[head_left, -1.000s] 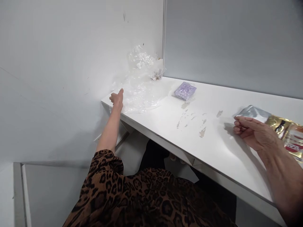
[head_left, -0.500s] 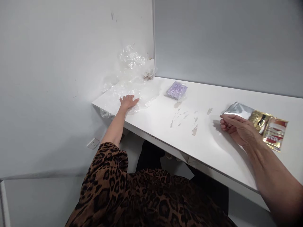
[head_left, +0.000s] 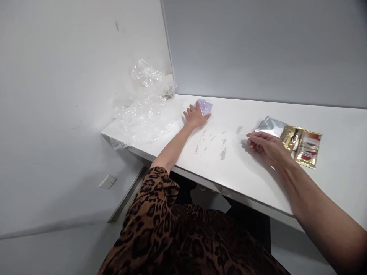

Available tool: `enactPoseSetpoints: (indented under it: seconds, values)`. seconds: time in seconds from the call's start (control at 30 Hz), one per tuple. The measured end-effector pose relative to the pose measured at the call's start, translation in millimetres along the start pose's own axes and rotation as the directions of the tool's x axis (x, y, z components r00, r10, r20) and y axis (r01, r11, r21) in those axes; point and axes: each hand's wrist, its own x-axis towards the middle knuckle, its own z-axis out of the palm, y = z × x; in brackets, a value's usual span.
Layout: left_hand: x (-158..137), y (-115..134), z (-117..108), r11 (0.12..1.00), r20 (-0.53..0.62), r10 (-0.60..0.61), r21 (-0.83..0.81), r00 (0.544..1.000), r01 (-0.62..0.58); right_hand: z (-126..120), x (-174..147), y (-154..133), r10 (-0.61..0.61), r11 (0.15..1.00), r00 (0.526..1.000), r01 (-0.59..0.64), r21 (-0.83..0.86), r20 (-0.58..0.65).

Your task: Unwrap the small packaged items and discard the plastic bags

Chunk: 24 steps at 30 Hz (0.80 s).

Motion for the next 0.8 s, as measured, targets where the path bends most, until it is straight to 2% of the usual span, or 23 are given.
enactPoseSetpoints:
  seconds: [0.1,0.2,0.27,0.33,0.43,0.5,0.57,0.63,0.73,0.8]
  values:
    - [13.6,8.2,12.1,0.993,0.017,-0.116,-0.026,0.993,0.116,1.9,0.5,-1.4,-0.001,1.000,1.000,0.001,0.002,-0.001]
    - [7.9,14.1,15.6,0.990,-0.008,-0.134,-0.044,0.991,0.134,5.6,2.0,-2.3,0.016,1.000,1.000,-0.016,-0.004,-0.019]
    - [-6.0,21.1,17.5,0.988,0.002,-0.105,-0.115,0.995,0.104,8.9,2.2,-2.5,0.017,1.000,0.999,-0.017,0.005,-0.027]
    - [-25.2,31.0,21.1,0.963,0.045,-0.050,-0.264,0.998,0.060,12.6,1.6,-2.9,0.002,0.999,0.999,-0.001,0.036,-0.036]
    - [-58.6,48.6,29.3,0.829,0.100,0.070,-0.559,0.993,-0.002,17.8,-1.1,-4.7,-0.009,0.992,0.999,0.015,0.127,-0.043]
    - [-80.4,59.8,35.2,0.728,0.107,0.141,-0.685,0.984,-0.030,20.4,-3.6,-6.3,-0.002,0.980,1.000,0.002,0.198,-0.001]
    - [-99.1,68.3,39.8,0.682,0.099,0.188,-0.729,0.977,-0.058,22.0,-5.9,-6.9,-0.004,0.968,0.999,-0.009,0.252,0.049]
    - [-112.3,72.7,42.7,0.676,0.082,0.218,-0.732,0.972,-0.090,22.4,-6.9,-6.1,-0.014,0.962,0.998,-0.004,0.273,0.063]
    - [-119.8,71.5,43.8,0.672,0.065,0.224,-0.733,0.972,-0.106,21.5,-6.1,-3.8,-0.039,0.961,0.999,0.029,0.277,0.032]
    - [-118.6,68.1,43.6,0.651,0.076,0.195,-0.756,0.978,-0.071,20.8,-5.4,-3.3,-0.064,0.959,0.998,0.055,0.279,0.027]
